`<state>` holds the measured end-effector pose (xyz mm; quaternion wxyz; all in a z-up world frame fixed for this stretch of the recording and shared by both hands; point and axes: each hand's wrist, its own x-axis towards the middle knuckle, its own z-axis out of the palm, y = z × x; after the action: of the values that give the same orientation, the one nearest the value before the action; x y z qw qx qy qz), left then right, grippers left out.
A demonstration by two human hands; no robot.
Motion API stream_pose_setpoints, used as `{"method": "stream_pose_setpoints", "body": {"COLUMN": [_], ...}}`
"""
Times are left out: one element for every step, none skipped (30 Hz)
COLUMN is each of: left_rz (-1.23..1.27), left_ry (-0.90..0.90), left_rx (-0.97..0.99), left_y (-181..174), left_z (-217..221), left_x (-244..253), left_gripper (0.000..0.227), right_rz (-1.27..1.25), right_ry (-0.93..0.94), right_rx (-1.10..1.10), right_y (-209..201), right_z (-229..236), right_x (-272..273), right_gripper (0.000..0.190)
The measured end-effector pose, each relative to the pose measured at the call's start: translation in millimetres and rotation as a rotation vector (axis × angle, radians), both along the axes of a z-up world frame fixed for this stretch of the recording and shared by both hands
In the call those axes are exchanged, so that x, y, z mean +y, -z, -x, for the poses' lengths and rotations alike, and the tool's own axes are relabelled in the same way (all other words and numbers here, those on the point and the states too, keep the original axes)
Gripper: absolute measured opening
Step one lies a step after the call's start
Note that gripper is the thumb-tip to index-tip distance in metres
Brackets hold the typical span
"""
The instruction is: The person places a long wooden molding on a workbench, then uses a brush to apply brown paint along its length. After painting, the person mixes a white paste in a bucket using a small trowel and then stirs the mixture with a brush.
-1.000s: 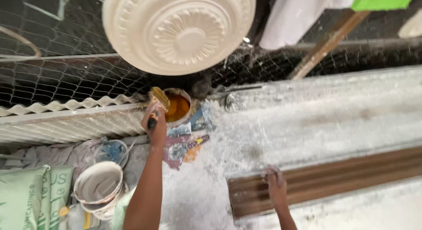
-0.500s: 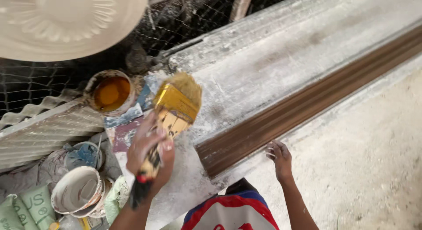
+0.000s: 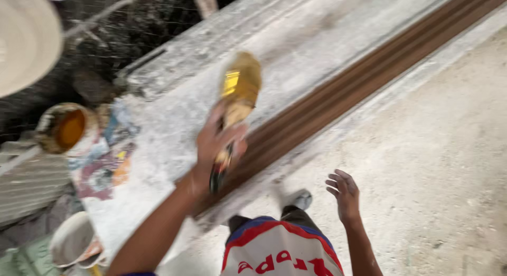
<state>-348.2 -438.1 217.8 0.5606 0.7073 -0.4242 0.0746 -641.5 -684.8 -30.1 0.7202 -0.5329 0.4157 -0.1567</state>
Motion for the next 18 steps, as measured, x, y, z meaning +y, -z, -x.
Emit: {"method": "stream_pose_setpoints", "body": {"left_rz": [-0.049,-0.098,-0.161,-0.113,-0.063,-0.009,0.005,0.012,0.044,0.068,0.085,0.093,-0.001,-0.083,-0.118,-0.126,-0.136,-0.138], "left_ry": [0.119,0.239,0.355,0.264,0.207,0.152,0.153,0.148,0.148,0.149,0.152,0.153,0.215,0.249,0.25,0.241,0.246,0.255], "left_rx": [0.017,0.033,0.049,-0.049,-0.153,-0.256,-0.009,0.238,0.459,0.682,0.909,1.137,0.742,0.439,0.207,0.158,0.108,0.078], "left_y": [2.2,3.6,3.5,4.8,3.9,2.8,4.9,6.4,7.4,7.9,8.1,9.4,11.2,13.8,17.1,22.0,26.0,31.6], "left_z": [-0.7,-5.2,-4.0,6.3,8.0,7.9,20.0,31.1,31.3,31.0,31.0,30.4,30.2,27.2,19.7,17.1,16.2,14.0], "left_x": [-27.4,-54.2,-74.5,-94.0,-117.6,-142.9,-161.8,-180.4,-212.2,-244.4,-275.4,-307.7,-329.7,-350.6,-367.6,-381.2,-398.1,-420.1], "left_gripper": [0.028,0.029,0.029,0.029,0.028,0.028,0.031,0.033,0.036,0.038,0.041,0.043,0.036,0.034,0.033,0.032,0.031,0.029], "right_rz": [0.026,0.052,0.065,0.106,0.146,0.187,0.181,0.175,0.208,0.203,0.197,0.19,0.187,0.184,0.191,0.199,0.202,0.204], "right_ry": [-0.026,-0.051,-0.078,-0.127,-0.142,-0.157,-0.144,-0.129,-0.112,-0.088,-0.063,-0.038,-0.02,-0.001,0.006,0.01,0.029,0.048], "right_rx": [0.015,0.03,0.046,0.018,-0.012,-0.042,-0.086,-0.13,-0.195,-0.17,-0.143,-0.116,-0.126,-0.135,-0.157,-0.128,-0.087,-0.045], "right_y": [2.1,2.8,2.4,-1.8,-7.3,-11.4,-15.6,-19.7,-23.4,-26.2,-29.6,-32.1,-33.1,-33.5,-31.9,-30.6,-32.5,-32.5], "right_z": [8.5,17.8,26.5,34.3,39.1,41.3,56.7,68.1,64.7,63.0,63.0,62.2,65.6,67.4,59.2,52.5,53.5,51.9], "right_x": [-23.1,-47.9,-68.0,-96.7,-123.7,-146.1,-158.5,-173.6,-200.6,-216.9,-232.4,-248.9,-258.5,-271.0,-290.6,-310.0,-327.2,-347.3], "right_gripper": [0.041,0.041,0.042,0.043,0.043,0.044,0.043,0.043,0.042,0.042,0.042,0.042,0.041,0.041,0.041,0.04,0.04,0.039]}}
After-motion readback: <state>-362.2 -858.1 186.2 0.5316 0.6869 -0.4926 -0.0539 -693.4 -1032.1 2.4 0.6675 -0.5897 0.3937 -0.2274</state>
